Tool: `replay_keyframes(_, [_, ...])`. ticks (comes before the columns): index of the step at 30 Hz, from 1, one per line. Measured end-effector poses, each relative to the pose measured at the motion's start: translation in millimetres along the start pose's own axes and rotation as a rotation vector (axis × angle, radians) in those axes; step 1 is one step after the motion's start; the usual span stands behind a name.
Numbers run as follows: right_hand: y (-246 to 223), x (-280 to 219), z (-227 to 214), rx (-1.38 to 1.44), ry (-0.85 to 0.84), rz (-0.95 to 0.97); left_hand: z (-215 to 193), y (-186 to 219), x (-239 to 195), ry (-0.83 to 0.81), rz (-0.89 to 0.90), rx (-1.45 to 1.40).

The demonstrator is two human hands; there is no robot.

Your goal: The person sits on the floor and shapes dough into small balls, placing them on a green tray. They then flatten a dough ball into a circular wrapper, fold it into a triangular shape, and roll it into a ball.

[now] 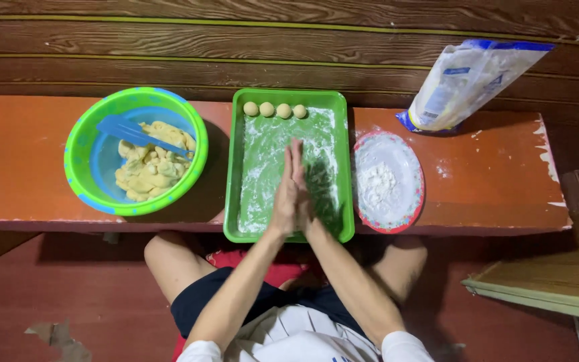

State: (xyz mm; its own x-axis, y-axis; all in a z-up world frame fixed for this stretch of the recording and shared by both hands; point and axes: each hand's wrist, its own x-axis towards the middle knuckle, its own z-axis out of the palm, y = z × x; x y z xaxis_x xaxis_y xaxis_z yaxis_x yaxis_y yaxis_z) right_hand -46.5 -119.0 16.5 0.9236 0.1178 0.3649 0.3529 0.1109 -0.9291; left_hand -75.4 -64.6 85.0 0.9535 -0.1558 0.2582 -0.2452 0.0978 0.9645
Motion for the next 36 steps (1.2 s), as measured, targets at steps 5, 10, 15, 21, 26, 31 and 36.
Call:
replay_keyframes(5, [-78, -13, 32, -0.068, -0.045, -0.091, -31, -66, 24, -0.018, -0.043, -0.331])
replay_keyframes(10, [27, 10, -12, -0.125, -0.069, -0.168, -2, -21, -1, 0.035, -0.055, -0.360])
replay_keyframes(15, [4, 11, 3, 0.039, -0.001, 0.075, -11, -45, 15, 0.090, 0.145, -0.109])
replay_keyframes(21, [-97, 2, 23, -0.178, -0.001, 0.248, -26, -51, 28, 0.070, 0.101, -0.304])
replay_keyframes(26, [-40, 39, -15, 0.048, -0.013, 0.181, 8, -19, -9, 0.037, 0.037, -0.311])
replay_keyframes(31, [-71, 0, 17, 0.095, -0.055, 0.141, -12, -32, 21, 0.113, -0.014, -0.270])
replay_keyframes(36, [-24, 6, -2, -0.058, -0.046, -0.192, 21, -43, 27, 0.025, 0.131, -0.757])
